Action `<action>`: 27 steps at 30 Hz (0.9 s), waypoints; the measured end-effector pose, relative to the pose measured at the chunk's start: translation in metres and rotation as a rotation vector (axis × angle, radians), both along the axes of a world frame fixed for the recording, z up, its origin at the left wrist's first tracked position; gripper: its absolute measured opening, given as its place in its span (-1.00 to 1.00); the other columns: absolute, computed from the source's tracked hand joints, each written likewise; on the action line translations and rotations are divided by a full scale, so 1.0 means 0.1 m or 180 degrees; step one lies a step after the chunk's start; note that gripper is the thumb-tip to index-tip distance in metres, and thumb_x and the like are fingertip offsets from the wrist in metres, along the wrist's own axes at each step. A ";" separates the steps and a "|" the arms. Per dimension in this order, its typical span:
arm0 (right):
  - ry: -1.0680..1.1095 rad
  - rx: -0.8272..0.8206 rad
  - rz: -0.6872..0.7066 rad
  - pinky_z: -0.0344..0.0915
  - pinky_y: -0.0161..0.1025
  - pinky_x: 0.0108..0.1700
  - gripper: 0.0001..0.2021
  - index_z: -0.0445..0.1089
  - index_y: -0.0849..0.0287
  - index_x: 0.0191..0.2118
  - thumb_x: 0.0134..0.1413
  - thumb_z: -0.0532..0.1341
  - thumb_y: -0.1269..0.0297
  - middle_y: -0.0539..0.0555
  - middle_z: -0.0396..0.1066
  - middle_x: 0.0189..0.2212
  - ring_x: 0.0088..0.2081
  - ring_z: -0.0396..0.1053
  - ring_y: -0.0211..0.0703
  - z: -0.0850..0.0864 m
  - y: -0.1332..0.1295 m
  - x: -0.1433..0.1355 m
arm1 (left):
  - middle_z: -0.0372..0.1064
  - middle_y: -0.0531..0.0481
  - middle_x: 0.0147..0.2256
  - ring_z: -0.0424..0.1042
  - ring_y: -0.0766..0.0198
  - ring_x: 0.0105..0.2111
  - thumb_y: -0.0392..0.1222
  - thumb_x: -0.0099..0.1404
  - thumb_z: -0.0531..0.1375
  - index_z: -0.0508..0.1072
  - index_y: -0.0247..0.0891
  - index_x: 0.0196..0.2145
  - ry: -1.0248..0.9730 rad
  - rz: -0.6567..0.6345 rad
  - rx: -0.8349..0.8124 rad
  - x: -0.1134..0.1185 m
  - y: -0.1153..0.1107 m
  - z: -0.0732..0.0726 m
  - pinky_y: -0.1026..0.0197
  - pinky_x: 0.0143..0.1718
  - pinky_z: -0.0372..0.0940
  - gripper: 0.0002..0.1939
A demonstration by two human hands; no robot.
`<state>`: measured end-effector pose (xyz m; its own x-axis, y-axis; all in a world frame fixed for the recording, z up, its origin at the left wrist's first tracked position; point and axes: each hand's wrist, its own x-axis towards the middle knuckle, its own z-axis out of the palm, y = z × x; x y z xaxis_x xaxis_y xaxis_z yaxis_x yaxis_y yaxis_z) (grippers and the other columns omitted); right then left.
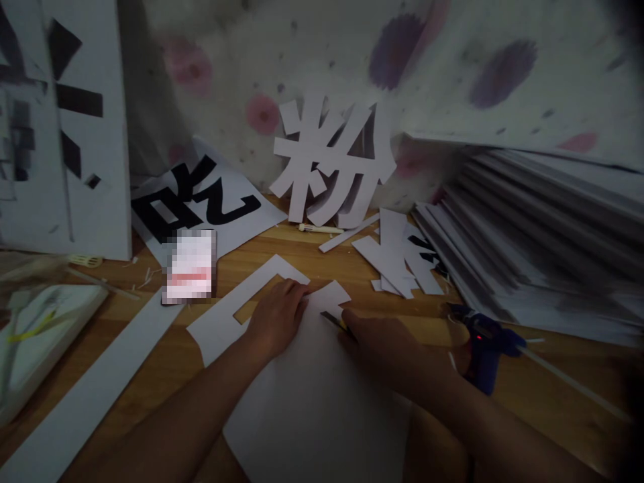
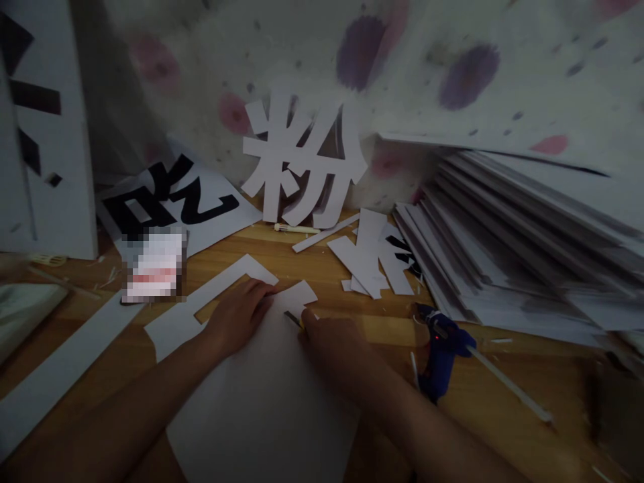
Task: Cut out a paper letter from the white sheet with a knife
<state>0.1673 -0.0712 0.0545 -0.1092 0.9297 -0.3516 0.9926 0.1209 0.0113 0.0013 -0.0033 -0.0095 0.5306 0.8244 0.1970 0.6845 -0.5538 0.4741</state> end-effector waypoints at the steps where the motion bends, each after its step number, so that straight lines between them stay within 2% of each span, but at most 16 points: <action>1: -0.0011 -0.0011 0.0013 0.11 -0.22 -0.45 -0.78 0.31 0.19 -0.19 0.14 -0.02 0.26 0.14 0.49 -0.39 -0.36 0.45 0.00 0.00 0.00 0.00 | 0.30 -0.05 -0.17 0.28 0.16 -0.15 -0.22 0.32 -0.01 0.33 -0.26 -0.14 0.0007 -0.0001 -0.0007 0.00 0.00 0.00 0.08 -0.11 0.21 -0.79; 8: -0.0117 -0.0006 0.0060 0.14 -0.25 -0.44 -0.77 0.27 0.19 -0.16 0.16 -0.04 0.29 0.14 0.47 -0.38 -0.35 0.44 -0.06 -0.03 0.01 -0.01 | 0.29 -0.07 -0.17 0.28 0.17 -0.15 -0.22 0.33 -0.03 0.33 -0.26 -0.13 0.0030 0.0023 -0.0027 0.00 -0.01 0.01 0.09 -0.12 0.22 -0.78; 12: -0.0193 -0.0025 0.0160 0.13 -0.26 -0.47 -0.81 0.26 0.19 -0.21 0.16 -0.05 0.32 0.13 0.45 -0.41 -0.39 0.44 -0.08 -0.06 0.02 -0.02 | 0.29 -0.07 -0.16 0.28 0.16 -0.14 -0.22 0.32 -0.01 0.33 -0.26 -0.12 0.0062 0.0029 -0.0041 0.01 0.00 0.01 0.09 -0.11 0.21 -0.78; 19: -0.0303 -0.0082 0.0321 0.16 -0.23 -0.47 -0.81 0.25 0.22 -0.18 0.14 -0.04 0.35 0.18 0.46 -0.43 -0.40 0.44 -0.01 -0.08 0.07 -0.02 | 0.30 -0.06 -0.17 0.29 0.16 -0.14 -0.23 0.32 -0.01 0.33 -0.24 -0.14 0.0106 0.0049 0.0014 0.01 -0.01 0.02 0.10 -0.12 0.21 -0.79; 27: -0.0259 0.0063 0.0513 0.16 -0.22 -0.48 -0.80 0.26 0.22 -0.21 0.11 -0.05 0.38 0.17 0.45 -0.43 -0.42 0.43 0.00 -0.11 0.09 0.02 | 0.30 -0.05 -0.17 0.28 0.17 -0.15 -0.25 0.30 0.00 0.33 -0.23 -0.12 0.0016 0.0027 0.0117 0.00 0.00 -0.04 0.11 -0.14 0.22 -0.78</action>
<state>0.1697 -0.0620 0.0431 -0.2294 0.9093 -0.3473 0.9561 0.2773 0.0946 0.0012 -0.0029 -0.0136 0.5246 0.8212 0.2247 0.6916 -0.5649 0.4500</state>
